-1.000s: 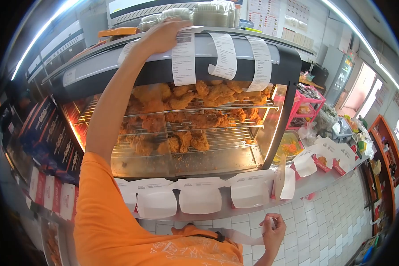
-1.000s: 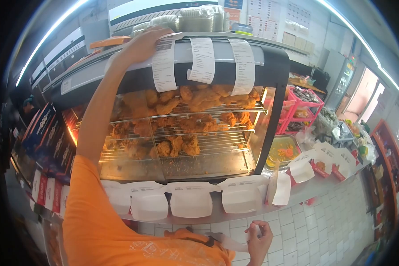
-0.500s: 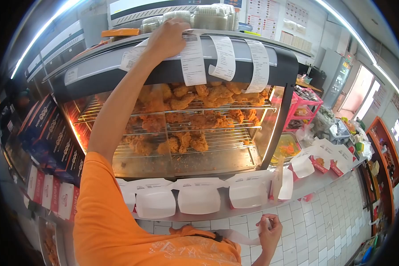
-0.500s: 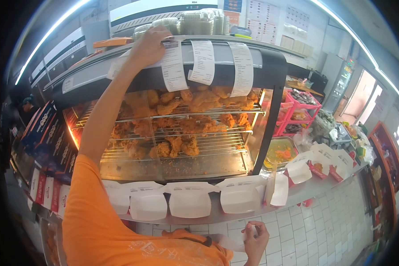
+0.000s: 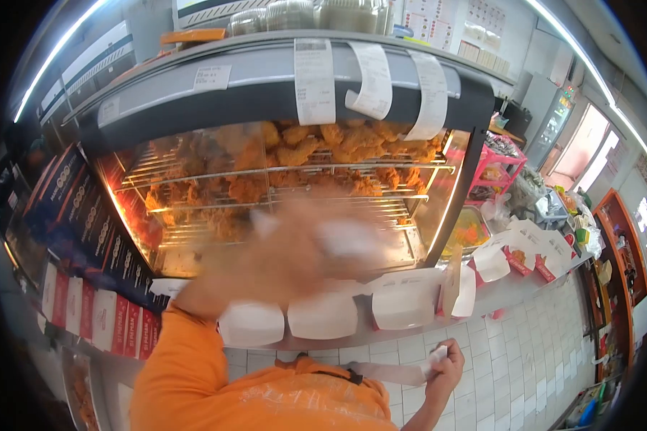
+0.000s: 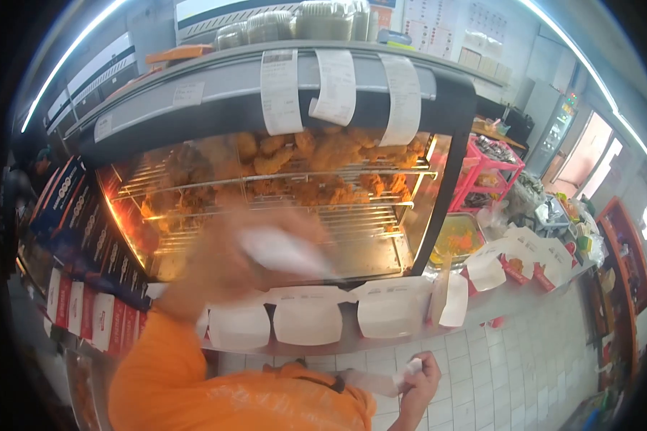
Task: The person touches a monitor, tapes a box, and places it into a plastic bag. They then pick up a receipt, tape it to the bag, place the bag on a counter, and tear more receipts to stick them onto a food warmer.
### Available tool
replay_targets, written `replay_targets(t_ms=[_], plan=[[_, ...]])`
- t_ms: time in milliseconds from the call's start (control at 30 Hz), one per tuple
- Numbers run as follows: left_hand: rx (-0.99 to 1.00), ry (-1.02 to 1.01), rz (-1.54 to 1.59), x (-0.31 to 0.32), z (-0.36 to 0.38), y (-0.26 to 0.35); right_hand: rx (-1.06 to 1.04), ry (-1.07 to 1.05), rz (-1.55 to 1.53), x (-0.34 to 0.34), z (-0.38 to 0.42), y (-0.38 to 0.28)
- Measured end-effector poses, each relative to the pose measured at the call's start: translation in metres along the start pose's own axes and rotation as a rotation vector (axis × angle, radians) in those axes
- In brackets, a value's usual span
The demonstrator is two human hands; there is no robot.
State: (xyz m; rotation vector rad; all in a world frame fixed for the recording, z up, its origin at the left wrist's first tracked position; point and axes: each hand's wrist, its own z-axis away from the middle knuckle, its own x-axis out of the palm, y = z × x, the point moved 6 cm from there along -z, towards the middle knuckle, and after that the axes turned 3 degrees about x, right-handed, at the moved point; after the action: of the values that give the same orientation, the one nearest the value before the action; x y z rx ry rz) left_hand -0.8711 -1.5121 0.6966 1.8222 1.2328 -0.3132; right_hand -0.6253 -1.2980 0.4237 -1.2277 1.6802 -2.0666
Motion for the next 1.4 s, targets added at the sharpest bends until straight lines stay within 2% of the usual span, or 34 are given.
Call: replay_targets(t_ms=[33,67,100,133,167,233,267,333,367,400,433,467,500,533,567,600,667,733,767,833,867,900,933,967,1000,1067,1133,1233,1300,1400], plan=[[-0.033,-0.177,0.235,0.057,0.019,-0.007,0.017,0.004,0.006,0.02,0.004,-0.009],[-0.121,-0.284,0.371,0.099,0.032,-0.011,0.032,-0.025,0.224,0.059,0.009,-0.026],[-0.156,-0.289,0.419,0.139,0.045,-0.022,0.047,-0.053,0.442,0.085,0.012,-0.034],[-0.186,-0.294,0.467,0.164,0.054,-0.031,0.059,-0.047,0.449,0.092,0.009,-0.034],[-0.193,-0.297,0.483,0.166,0.054,-0.031,0.042,-0.036,0.499,0.096,0.008,-0.034],[-0.406,-0.38,0.587,0.168,0.052,-0.046,-0.015,-0.007,0.557,0.095,-0.001,-0.032],[-0.415,-0.388,0.596,0.164,0.05,-0.049,-0.001,0.001,0.558,0.096,-0.003,-0.029],[-0.189,-0.199,0.454,0.131,0.031,-0.046,0.021,-0.158,0.231,0.11,-0.007,-0.022],[-0.225,-0.091,0.341,0.11,0.023,-0.047,0.098,-0.202,0.191,0.121,-0.003,-0.018],[-0.263,0.004,0.238,0.09,0.015,-0.051,0.147,-0.262,0.494,0.115,-0.005,-0.012],[0.15,0.148,-0.231,0.065,0.008,-0.043,0.217,-0.314,0.798,0.105,-0.004,-0.006],[-0.24,0.309,-0.03,0.036,0.004,-0.047,0.162,-0.289,0.769,0.118,-0.005,-0.018],[0.089,0.442,-0.337,0.021,0.007,-0.065,0.104,-0.251,0.4,0.111,-0.007,-0.004],[-0.26,0.392,-0.163,0.005,0.001,-0.088,0.124,-0.203,0.404,0.103,-0.006,-0.005],[-0.193,0.496,-0.023,-0.006,-0.002,-0.079,0.112,-0.229,0.323,0.1,-0.007,-0.007],[-0.221,0.516,-0.032,-0.01,0.0,-0.081,0.094,-0.261,0.239,0.099,-0.009,-0.01],[-0.247,0.517,-0.035,-0.013,0.003,-0.079,0.068,-0.182,0.274,0.092,-0.011,-0.016],[-0.273,0.545,-0.476,-0.017,0.007,-0.063,0.048,-0.105,0.314,0.086,-0.011,-0.024],[-0.267,0.528,-0.459,-0.006,0.008,-0.06,-0.021,-0.109,0.446,0.085,-0.012,-0.031],[0.137,0.569,-0.316,0.023,0.012,-0.03,-0.127,-0.132,0.611,0.09,-0.013,-0.044],[0.25,0.191,-0.272,0.054,0.01,-0.02,-0.117,-0.115,0.615,0.094,-0.013,-0.054],[0.264,-0.022,-0.079,0.086,0.002,-0.002,-0.094,-0.144,0.798,0.103,-0.011,-0.064],[0.149,-0.307,0.087,0.117,0.005,-0.013,-0.066,-0.18,0.983,0.107,-0.012,-0.067],[0.028,-0.561,0.103,0.139,0.002,-0.023,-0.312,-0.151,0.909,0.104,-0.015,-0.062],[0.019,-0.559,0.121,0.143,0.001,-0.028,-0.295,-0.153,0.921,0.099,-0.017,-0.064],[-0.149,-0.504,0.108,0.137,-0.004,-0.049,-0.016,-0.118,0.807,0.081,-0.023,-0.066],[-0.111,-0.457,0.123,0.132,0.001,-0.063,-0.004,-0.102,0.812,0.073,-0.021,-0.072],[-0.159,-0.467,0.11,0.139,0.012,-0.067,-0.075,-0.091,0.873,0.066,-0.015,-0.076],[-0.212,-0.389,0.066,0.139,0.014,-0.066,-0.118,-0.054,0.933,0.065,-0.014,-0.08],[-0.285,-0.464,0.17,0.149,0.01,-0.069,-0.113,-0.082,1.039,0.068,-0.014,-0.082]])
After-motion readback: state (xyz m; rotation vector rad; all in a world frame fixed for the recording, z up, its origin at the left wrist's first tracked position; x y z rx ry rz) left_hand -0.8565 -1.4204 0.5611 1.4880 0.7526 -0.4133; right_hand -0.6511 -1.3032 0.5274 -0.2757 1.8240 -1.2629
